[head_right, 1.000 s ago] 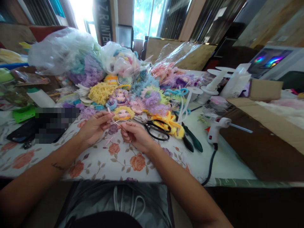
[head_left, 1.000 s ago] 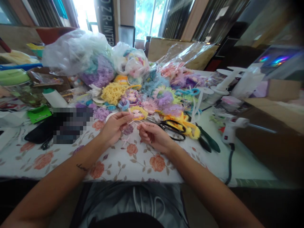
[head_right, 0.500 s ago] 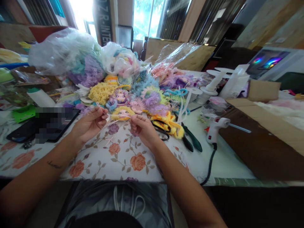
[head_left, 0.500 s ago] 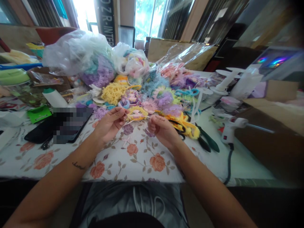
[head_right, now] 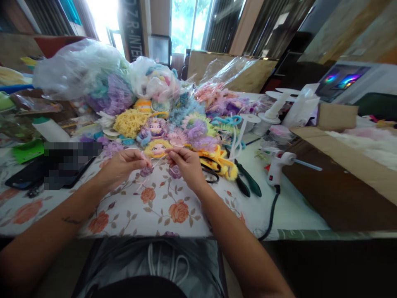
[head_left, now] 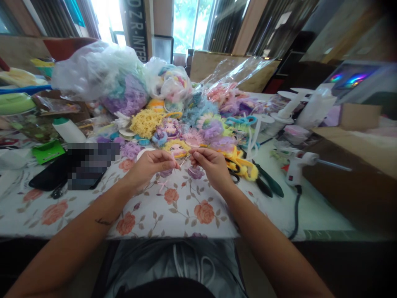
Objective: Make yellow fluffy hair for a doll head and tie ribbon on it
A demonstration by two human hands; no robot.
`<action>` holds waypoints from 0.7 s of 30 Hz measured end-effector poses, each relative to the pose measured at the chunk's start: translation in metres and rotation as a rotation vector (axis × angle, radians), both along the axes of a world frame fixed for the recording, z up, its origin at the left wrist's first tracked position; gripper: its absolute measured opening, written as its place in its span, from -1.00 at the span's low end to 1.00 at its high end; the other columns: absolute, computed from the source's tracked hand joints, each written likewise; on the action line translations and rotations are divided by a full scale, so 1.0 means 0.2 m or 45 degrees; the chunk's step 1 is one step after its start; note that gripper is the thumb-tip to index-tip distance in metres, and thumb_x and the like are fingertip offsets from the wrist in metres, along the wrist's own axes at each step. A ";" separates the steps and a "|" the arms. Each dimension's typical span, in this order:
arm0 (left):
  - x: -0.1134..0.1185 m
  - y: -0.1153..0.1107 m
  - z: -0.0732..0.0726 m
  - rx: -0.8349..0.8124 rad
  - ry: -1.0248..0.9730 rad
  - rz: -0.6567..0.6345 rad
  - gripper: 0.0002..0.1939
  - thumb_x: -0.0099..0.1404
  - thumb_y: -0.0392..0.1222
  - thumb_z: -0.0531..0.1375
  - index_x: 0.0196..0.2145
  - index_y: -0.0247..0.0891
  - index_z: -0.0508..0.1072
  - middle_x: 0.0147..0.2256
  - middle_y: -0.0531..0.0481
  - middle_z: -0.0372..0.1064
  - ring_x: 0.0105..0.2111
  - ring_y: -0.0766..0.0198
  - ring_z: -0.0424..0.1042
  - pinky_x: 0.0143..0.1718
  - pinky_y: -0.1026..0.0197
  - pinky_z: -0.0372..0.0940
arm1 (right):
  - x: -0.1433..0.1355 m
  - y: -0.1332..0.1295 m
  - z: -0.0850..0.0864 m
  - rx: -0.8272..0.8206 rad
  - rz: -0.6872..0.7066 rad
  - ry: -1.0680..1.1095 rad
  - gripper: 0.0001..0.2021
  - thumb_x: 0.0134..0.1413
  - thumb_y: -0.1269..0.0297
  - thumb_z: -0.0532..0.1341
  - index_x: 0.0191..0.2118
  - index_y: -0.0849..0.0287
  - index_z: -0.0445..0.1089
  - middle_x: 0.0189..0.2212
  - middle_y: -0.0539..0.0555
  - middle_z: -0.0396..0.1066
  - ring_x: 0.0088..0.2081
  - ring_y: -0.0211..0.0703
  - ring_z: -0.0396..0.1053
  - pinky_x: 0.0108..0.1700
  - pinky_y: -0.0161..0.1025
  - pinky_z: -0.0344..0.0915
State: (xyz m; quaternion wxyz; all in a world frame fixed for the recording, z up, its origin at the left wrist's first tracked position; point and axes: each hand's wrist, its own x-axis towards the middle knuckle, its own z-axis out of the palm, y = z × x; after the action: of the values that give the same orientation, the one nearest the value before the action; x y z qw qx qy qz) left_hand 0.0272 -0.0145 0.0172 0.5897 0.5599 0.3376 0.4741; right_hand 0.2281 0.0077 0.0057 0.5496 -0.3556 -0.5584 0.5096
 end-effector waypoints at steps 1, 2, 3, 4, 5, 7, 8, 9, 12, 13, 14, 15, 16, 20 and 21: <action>0.00 0.00 0.00 -0.021 0.018 -0.037 -0.90 0.08 -0.19 0.35 -0.45 -0.25 0.53 -0.36 0.00 0.51 -0.29 0.31 0.44 -0.16 0.26 0.26 | 0.00 0.00 0.00 0.020 0.003 0.005 -0.81 -0.06 0.19 0.33 -0.32 0.17 0.53 -0.50 -0.01 0.44 -0.48 -0.31 0.35 -0.40 -0.31 0.30; 0.00 0.00 -0.01 -0.042 0.026 -0.071 -0.90 0.08 -0.19 0.35 -0.46 -0.25 0.53 -0.31 -0.02 0.51 -0.25 0.30 0.44 -0.13 0.26 0.25 | 0.00 0.00 0.00 0.042 0.013 0.004 -0.82 -0.05 0.19 0.33 -0.31 0.16 0.54 -0.50 -0.01 0.45 -0.47 -0.31 0.35 -0.38 -0.30 0.31; 0.00 0.00 -0.01 -0.061 0.025 -0.099 -0.90 0.08 -0.19 0.35 -0.46 -0.25 0.53 -0.25 -0.02 0.50 -0.20 0.29 0.43 -0.10 0.25 0.24 | 0.00 -0.01 0.00 0.062 0.027 -0.002 -0.82 -0.04 0.18 0.32 -0.31 0.15 0.54 -0.51 -0.01 0.45 -0.46 -0.30 0.35 -0.36 -0.29 0.32; 0.01 0.00 -0.01 -0.078 0.019 -0.122 -0.90 0.08 -0.20 0.35 -0.47 -0.26 0.53 -0.20 -0.03 0.49 -0.16 0.28 0.41 -0.06 0.25 0.23 | -0.01 -0.01 0.00 0.080 0.044 -0.012 -0.82 -0.03 0.18 0.32 -0.31 0.14 0.54 -0.51 -0.01 0.46 -0.46 -0.30 0.35 -0.34 -0.28 0.32; 0.01 0.00 -0.01 -0.093 0.013 -0.141 -0.90 0.08 -0.19 0.35 -0.47 -0.26 0.53 -0.17 -0.04 0.47 -0.13 0.27 0.40 -0.04 0.24 0.21 | -0.01 -0.01 0.00 0.094 0.057 -0.021 -0.82 -0.02 0.18 0.31 -0.30 0.13 0.55 -0.52 -0.01 0.45 -0.46 -0.30 0.35 -0.33 -0.28 0.31; 0.02 0.00 -0.02 -0.127 0.023 -0.162 -0.88 0.07 -0.18 0.35 -0.46 -0.28 0.54 -0.14 -0.07 0.46 -0.11 0.24 0.39 -0.01 0.21 0.20 | -0.02 -0.01 -0.01 0.107 0.058 -0.033 -0.82 -0.01 0.17 0.30 -0.30 0.13 0.55 -0.52 -0.02 0.45 -0.46 -0.31 0.34 -0.32 -0.29 0.30; 0.03 0.00 -0.02 -0.144 0.037 -0.165 -0.86 0.06 -0.17 0.35 -0.45 -0.29 0.54 -0.15 -0.09 0.47 -0.12 0.23 0.39 -0.02 0.19 0.20 | -0.02 -0.02 -0.02 0.108 0.045 -0.036 -0.81 -0.01 0.17 0.30 -0.30 0.13 0.55 -0.52 -0.02 0.45 -0.46 -0.31 0.33 -0.32 -0.29 0.29; 0.03 0.00 -0.03 -0.158 0.049 -0.163 -0.85 0.05 -0.16 0.36 -0.44 -0.30 0.55 -0.16 -0.11 0.47 -0.14 0.22 0.40 -0.02 0.18 0.21 | -0.03 -0.02 -0.02 0.111 0.024 -0.039 -0.81 -0.01 0.17 0.30 -0.30 0.13 0.54 -0.52 -0.02 0.44 -0.46 -0.30 0.32 -0.33 -0.29 0.29; 0.05 0.00 -0.05 -0.178 0.053 -0.127 -0.84 0.01 -0.16 0.38 -0.45 -0.30 0.56 -0.29 -0.09 0.50 -0.24 0.24 0.41 -0.09 0.18 0.25 | -0.05 -0.02 -0.05 0.128 -0.011 -0.042 -0.83 -0.01 0.19 0.30 -0.30 0.14 0.54 -0.54 -0.03 0.41 -0.47 -0.30 0.31 -0.34 -0.29 0.27; 0.06 0.00 -0.06 -0.182 0.043 -0.109 -0.85 0.00 -0.17 0.38 -0.47 -0.29 0.56 -0.34 -0.07 0.50 -0.28 0.25 0.41 -0.13 0.19 0.26 | -0.06 -0.02 -0.05 0.129 -0.010 -0.040 -0.84 0.00 0.21 0.29 -0.30 0.13 0.54 -0.54 -0.04 0.40 -0.47 -0.30 0.31 -0.35 -0.29 0.26; 0.07 0.01 -0.07 -0.189 0.034 -0.093 -0.86 -0.01 -0.17 0.38 -0.49 -0.28 0.56 -0.39 -0.05 0.49 -0.32 0.26 0.41 -0.18 0.20 0.27 | -0.07 -0.03 -0.06 0.125 -0.007 -0.045 -0.85 0.01 0.22 0.29 -0.29 0.13 0.53 -0.54 -0.04 0.40 -0.48 -0.30 0.31 -0.35 -0.29 0.26; 0.07 0.01 -0.07 -0.200 0.030 -0.081 -0.88 -0.02 -0.18 0.39 -0.50 -0.26 0.57 -0.43 -0.03 0.48 -0.35 0.27 0.40 -0.22 0.22 0.28 | -0.08 -0.03 -0.06 0.121 -0.010 -0.059 -0.86 0.01 0.24 0.28 -0.30 0.13 0.53 -0.54 -0.04 0.41 -0.48 -0.30 0.31 -0.36 -0.29 0.26; 0.08 0.00 -0.08 -0.215 0.030 -0.070 -0.89 -0.03 -0.19 0.39 -0.52 -0.25 0.57 -0.45 -0.02 0.48 -0.38 0.29 0.40 -0.25 0.23 0.28 | -0.09 -0.04 -0.06 0.117 -0.021 -0.085 -0.87 0.01 0.25 0.28 -0.30 0.12 0.53 -0.53 -0.04 0.42 -0.48 -0.29 0.31 -0.36 -0.29 0.26; 0.09 0.00 -0.09 -0.250 0.021 -0.014 -0.87 -0.07 -0.20 0.41 -0.51 -0.25 0.58 -0.42 -0.04 0.51 -0.41 0.31 0.39 -0.31 0.26 0.26 | -0.10 -0.06 -0.05 0.142 -0.113 -0.194 -0.89 0.00 0.27 0.27 -0.33 0.13 0.53 -0.46 0.01 0.47 -0.44 -0.24 0.36 -0.34 -0.27 0.29; 0.09 0.01 -0.09 -0.248 0.010 0.012 -0.86 -0.07 -0.19 0.41 -0.50 -0.26 0.59 -0.41 -0.04 0.51 -0.40 0.31 0.39 -0.31 0.26 0.26 | -0.10 -0.06 -0.05 0.149 -0.130 -0.213 -0.89 0.00 0.27 0.28 -0.34 0.13 0.53 -0.45 0.02 0.48 -0.42 -0.22 0.37 -0.34 -0.27 0.29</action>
State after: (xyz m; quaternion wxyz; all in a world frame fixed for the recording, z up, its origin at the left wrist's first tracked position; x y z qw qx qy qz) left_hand 0.0450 -0.0134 -0.0014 0.6378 0.5001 0.3870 0.4397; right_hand 0.2083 -0.0048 -0.0043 0.5461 -0.3921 -0.6123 0.4162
